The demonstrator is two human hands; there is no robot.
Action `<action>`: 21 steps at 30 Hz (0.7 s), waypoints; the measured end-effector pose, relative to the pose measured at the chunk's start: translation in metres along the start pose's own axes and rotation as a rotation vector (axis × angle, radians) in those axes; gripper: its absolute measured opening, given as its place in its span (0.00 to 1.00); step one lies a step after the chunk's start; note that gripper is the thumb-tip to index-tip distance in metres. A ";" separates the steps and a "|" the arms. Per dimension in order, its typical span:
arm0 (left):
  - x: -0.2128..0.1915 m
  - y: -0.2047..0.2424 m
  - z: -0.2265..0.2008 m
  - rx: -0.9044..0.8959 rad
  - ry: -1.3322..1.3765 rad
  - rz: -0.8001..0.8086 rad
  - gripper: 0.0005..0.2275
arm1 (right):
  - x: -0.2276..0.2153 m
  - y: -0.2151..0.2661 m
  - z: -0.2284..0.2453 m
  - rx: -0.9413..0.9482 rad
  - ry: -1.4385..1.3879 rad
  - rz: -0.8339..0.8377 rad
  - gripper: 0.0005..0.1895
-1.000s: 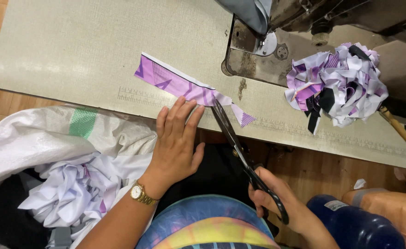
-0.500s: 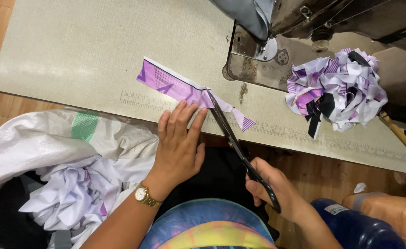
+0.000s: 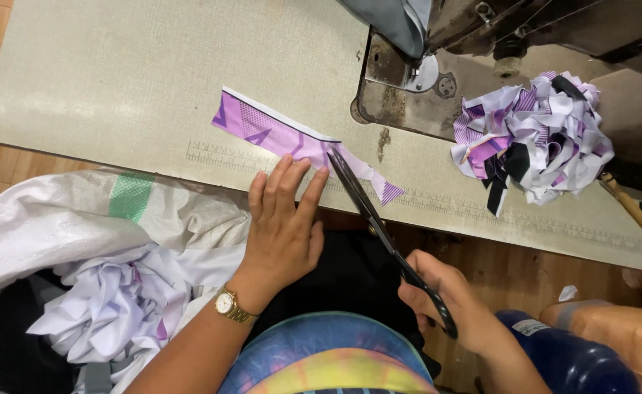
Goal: Cutting fabric scraps into smaller pieces using scissors at a sewing workstation
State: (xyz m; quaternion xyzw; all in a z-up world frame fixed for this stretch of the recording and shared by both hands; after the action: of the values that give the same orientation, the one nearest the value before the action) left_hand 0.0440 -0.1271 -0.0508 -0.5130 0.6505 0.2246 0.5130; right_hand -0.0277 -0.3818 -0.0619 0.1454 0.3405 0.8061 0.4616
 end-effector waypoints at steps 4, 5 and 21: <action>-0.003 0.001 0.000 0.010 0.039 0.009 0.35 | 0.007 -0.013 0.023 0.000 0.059 0.013 0.16; -0.004 0.001 0.000 0.019 0.049 0.005 0.35 | 0.008 -0.016 0.030 0.005 0.087 -0.003 0.15; -0.018 0.003 0.007 0.051 0.246 -0.024 0.37 | -0.009 0.013 -0.003 -0.188 -0.097 -0.068 0.18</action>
State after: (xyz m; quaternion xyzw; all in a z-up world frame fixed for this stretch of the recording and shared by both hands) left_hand 0.0431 -0.1127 -0.0379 -0.5313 0.7079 0.1368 0.4449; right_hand -0.0333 -0.3950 -0.0546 0.1287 0.2451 0.8104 0.5163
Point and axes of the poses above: each hand's wrist, its own y-axis away from the middle knuckle, its own x-axis out of the palm, z = x × y, the point moved 7 cm from there along -y, towards the middle knuckle, and after that the axes turned 10 degrees about z, right-handed, at the moved point
